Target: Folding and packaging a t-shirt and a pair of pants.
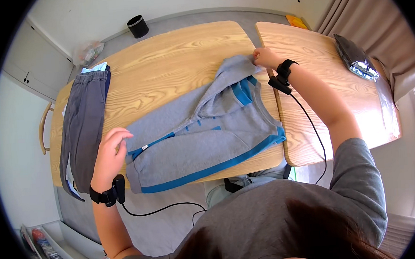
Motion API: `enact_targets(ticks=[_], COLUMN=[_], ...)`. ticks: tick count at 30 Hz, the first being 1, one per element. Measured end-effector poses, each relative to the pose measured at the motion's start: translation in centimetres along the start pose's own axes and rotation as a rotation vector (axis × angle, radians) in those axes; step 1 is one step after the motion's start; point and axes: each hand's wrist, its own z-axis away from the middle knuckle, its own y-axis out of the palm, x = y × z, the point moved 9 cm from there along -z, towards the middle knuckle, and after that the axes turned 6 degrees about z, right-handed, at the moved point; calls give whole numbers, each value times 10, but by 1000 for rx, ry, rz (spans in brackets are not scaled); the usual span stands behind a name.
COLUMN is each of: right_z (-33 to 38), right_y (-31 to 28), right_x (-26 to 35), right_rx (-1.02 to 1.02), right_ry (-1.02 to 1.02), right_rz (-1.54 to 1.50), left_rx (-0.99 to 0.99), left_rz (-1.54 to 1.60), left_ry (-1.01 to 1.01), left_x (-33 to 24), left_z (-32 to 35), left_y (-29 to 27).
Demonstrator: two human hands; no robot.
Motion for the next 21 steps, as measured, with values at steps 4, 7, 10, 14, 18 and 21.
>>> enact_targets(ticks=[4,7,10,14,18,21], right_z=[7,41,77,155,220,181], right_y=[-14,-54,-81,-88,-53,-42], right_x=[-1,41,107,206,242,204], right_rx=[-3,-25,-38,81,455,519], right_ry=[72,113,-102,-542,-927,-781], right_rz=[-167,-539,-859,-937,-590,-499], left_rx=[0,-72,-117,-135,-40,14], left_rz=[-7,-64,8,725,508,312], left_ry=[91,166,121,61,-50,-49], left_x=[-36,-71,-97,-112,-90,-51], left_z=[-16,-26,-38,-48,-43,-26], left_y=[5,8,24,57,108,129])
